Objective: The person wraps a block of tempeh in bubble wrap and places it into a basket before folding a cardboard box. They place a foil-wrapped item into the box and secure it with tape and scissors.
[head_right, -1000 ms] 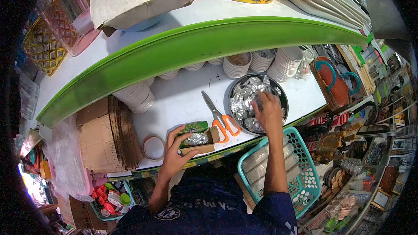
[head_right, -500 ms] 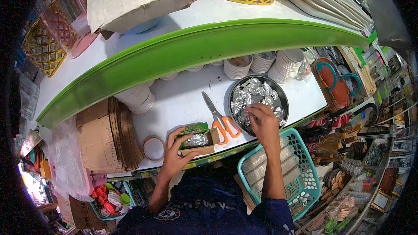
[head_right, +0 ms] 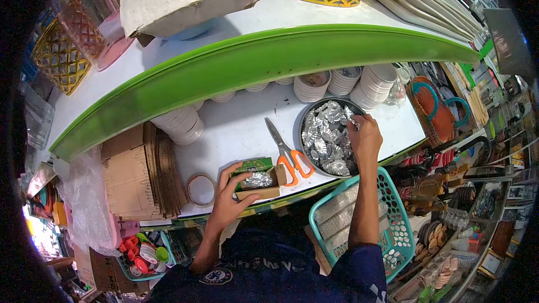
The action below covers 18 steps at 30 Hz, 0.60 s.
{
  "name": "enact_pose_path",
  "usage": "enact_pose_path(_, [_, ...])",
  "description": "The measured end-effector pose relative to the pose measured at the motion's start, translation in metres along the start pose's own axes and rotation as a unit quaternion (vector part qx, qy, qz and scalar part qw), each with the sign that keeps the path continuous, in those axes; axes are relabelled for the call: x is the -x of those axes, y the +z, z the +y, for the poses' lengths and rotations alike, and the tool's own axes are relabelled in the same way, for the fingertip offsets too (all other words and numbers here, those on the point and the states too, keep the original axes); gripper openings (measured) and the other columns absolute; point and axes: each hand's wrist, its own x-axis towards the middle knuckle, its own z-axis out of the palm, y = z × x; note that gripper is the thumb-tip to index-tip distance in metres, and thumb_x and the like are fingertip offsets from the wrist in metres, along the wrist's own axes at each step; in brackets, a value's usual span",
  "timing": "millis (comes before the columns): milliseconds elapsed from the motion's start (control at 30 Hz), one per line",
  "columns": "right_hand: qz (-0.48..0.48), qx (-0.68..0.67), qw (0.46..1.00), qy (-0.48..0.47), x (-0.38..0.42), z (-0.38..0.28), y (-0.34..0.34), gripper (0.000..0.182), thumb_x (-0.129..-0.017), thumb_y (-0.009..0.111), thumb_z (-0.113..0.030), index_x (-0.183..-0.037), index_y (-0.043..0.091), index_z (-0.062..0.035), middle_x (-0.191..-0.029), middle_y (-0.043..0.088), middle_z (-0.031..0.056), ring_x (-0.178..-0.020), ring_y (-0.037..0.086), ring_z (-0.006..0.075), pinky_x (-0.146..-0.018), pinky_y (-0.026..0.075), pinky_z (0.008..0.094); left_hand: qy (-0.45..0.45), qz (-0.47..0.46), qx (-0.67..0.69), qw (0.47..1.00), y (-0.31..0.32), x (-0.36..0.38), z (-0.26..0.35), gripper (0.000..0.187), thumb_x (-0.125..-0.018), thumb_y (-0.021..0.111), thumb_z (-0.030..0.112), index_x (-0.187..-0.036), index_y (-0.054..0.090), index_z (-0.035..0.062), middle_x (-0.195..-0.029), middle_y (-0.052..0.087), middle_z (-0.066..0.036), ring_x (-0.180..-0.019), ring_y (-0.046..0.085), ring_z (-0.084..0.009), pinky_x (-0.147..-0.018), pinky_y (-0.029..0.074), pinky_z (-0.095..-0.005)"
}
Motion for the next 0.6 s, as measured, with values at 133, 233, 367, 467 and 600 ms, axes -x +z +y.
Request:
enact_pose_path(133, [-0.045, 0.021, 0.999, -0.006, -0.007, 0.005, 0.009, 0.014, -0.081, 0.071, -0.016, -0.093, 0.074, -0.0089, -0.095, 0.067, 0.0116, -0.092, 0.065, 0.0333, -0.077, 0.054, 0.043, -0.001, -0.003, 0.008, 1.0, 0.0, 0.001, 0.0, 0.055, -0.076, 0.084, 0.025, -0.125, 0.063, 0.0084, -0.143, 0.043, -0.014, -0.137, 0.04, -0.0334, -0.112, 0.036, -0.0457])
enact_pose_path(233, [-0.04, 0.014, 0.999, -0.016, -0.005, 0.001, 0.008, 0.012, -0.081, 0.071, -0.015, -0.09, 0.073, -0.0084, -0.094, 0.068, 0.0119, -0.091, 0.065, 0.0333, -0.078, 0.053, 0.0429, 0.001, -0.002, 0.002, 1.0, 0.0, 0.001, -0.001, 0.056, -0.077, 0.084, 0.025, -0.125, 0.063, 0.0087, -0.143, 0.043, -0.014, -0.137, 0.039, -0.0332, -0.113, 0.036, -0.0458])
enact_pose_path(367, [0.004, -0.003, 0.999, -0.034, 0.002, 0.0, 0.004, 0.01, -0.081, 0.07, -0.015, -0.089, 0.072, -0.0082, -0.095, 0.068, 0.0121, -0.089, 0.065, 0.0327, -0.077, 0.053, 0.0427, -0.003, -0.009, 0.005, 1.0, 0.0, 0.001, -0.002, 0.055, -0.077, 0.084, 0.025, -0.126, 0.063, 0.0089, -0.144, 0.042, -0.014, -0.137, 0.039, -0.033, -0.113, 0.035, -0.0461])
enact_pose_path(467, [-0.008, -0.017, 1.0, 0.02, 0.006, -0.016, -0.014, 0.01, -0.082, 0.07, -0.016, -0.089, 0.072, -0.0087, -0.093, 0.07, 0.0112, -0.088, 0.065, 0.032, -0.075, 0.052, 0.0422, -0.002, -0.009, 0.007, 1.0, 0.0, 0.001, -0.001, 0.055, -0.077, 0.083, 0.025, -0.126, 0.063, 0.0087, -0.144, 0.042, -0.014, -0.137, 0.039, -0.0329, -0.113, 0.035, -0.0459])
enact_pose_path(600, [0.054, 0.003, 0.999, -0.005, 0.009, -0.013, -0.018, 0.01, -0.083, 0.072, -0.016, -0.091, 0.073, -0.0086, -0.09, 0.071, 0.0098, -0.082, 0.064, 0.0302, -0.072, 0.052, 0.0401, 0.001, -0.008, 0.006, 1.0, 0.0, 0.001, -0.001, 0.056, -0.076, 0.084, 0.025, -0.125, 0.063, 0.0082, -0.143, 0.042, -0.014, -0.136, 0.04, -0.0329, -0.112, 0.036, -0.0454])
